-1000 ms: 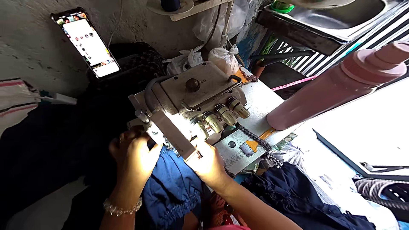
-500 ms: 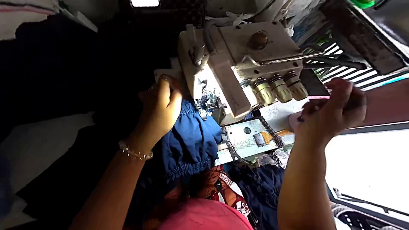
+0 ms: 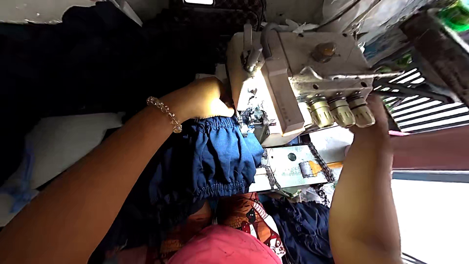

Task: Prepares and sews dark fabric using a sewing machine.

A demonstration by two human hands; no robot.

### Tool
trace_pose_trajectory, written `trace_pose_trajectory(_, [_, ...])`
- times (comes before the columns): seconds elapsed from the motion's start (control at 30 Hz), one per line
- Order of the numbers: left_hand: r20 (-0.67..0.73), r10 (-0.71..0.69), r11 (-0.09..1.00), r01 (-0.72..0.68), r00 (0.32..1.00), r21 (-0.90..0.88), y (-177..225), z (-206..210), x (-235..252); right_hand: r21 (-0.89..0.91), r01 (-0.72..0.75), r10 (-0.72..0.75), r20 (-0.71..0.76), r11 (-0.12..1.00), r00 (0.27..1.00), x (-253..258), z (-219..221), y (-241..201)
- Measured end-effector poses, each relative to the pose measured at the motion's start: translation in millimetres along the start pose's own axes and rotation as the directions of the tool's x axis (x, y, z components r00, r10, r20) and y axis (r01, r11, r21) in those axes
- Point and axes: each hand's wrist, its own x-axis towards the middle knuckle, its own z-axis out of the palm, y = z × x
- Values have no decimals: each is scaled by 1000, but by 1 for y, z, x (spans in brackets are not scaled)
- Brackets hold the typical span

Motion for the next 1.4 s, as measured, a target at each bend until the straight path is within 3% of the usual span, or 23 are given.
trace_pose_trajectory(0.1, [-161,96,991,-79,982,111,-7,9,-8,-46,21,-21,-4,999,1000,-9,3,5])
trace_pose_trajectory(0.17, [-345,174,977,-116,922,181,-22,25,-7,83,67,-62,-62,994,996,-28,13,37])
trace_pose_trajectory(0.23, [-504,154,983,-80,850,165,-30,41,-6,232,0,30,-126,973,992,-35,28,59])
trace_pose_trajectory(0.3, [-584,125,990,-59,802,132,-29,49,-5,204,-66,84,-84,977,993,-17,21,41])
trace_pose_trajectory(0.4, [-587,115,988,-31,802,153,-25,51,-4,-10,-88,89,67,996,994,5,8,-4])
trace_pose_trajectory(0.47, [-571,137,983,-40,810,179,-21,49,-8,40,-18,18,9,999,1000,1,14,5])
trace_pose_trajectory(0.53, [-566,159,980,-59,809,190,-20,49,-10,200,104,-92,-68,974,993,-16,26,37])
trace_pose_trajectory(0.6, [-581,159,981,-63,798,183,-24,50,-7,274,130,-108,-93,953,990,-21,35,49])
trace_pose_trajectory(0.7, [-568,169,979,-71,805,191,-30,53,-8,49,132,-122,-161,990,979,-42,24,37])
trace_pose_trajectory(0.73, [-571,192,975,-88,798,204,-33,54,-5,-93,186,-204,-254,978,946,-61,15,30])
trace_pose_trajectory(0.77, [-578,214,971,-105,787,216,-36,54,-3,-231,262,-335,-388,937,858,-85,4,28])
trace_pose_trajectory(0.83, [-606,237,967,-127,760,219,-39,54,-2,-360,367,-513,-628,858,585,-130,-23,32])
trace_pose_trajectory(0.87, [-613,231,969,-123,756,213,-39,55,-1,-360,378,-515,-700,853,495,-142,-39,37])
trace_pose_trajectory(0.9, [-609,218,972,-116,763,204,-39,56,-2,-328,345,-465,-745,880,478,-147,-55,44])
trace_pose_trajectory(1.0, [-586,217,972,-117,781,204,-37,55,-4,-52,111,-116,-700,992,704,-130,-87,76])
trace_pose_trajectory(1.07, [-603,236,968,-133,762,211,-36,54,-3,58,66,-15,-634,996,773,-107,-86,89])
trace_pose_trajectory(1.4, [-608,207,970,-83,767,227,-34,55,-3,6,139,-121,-457,990,881,0,-33,64])
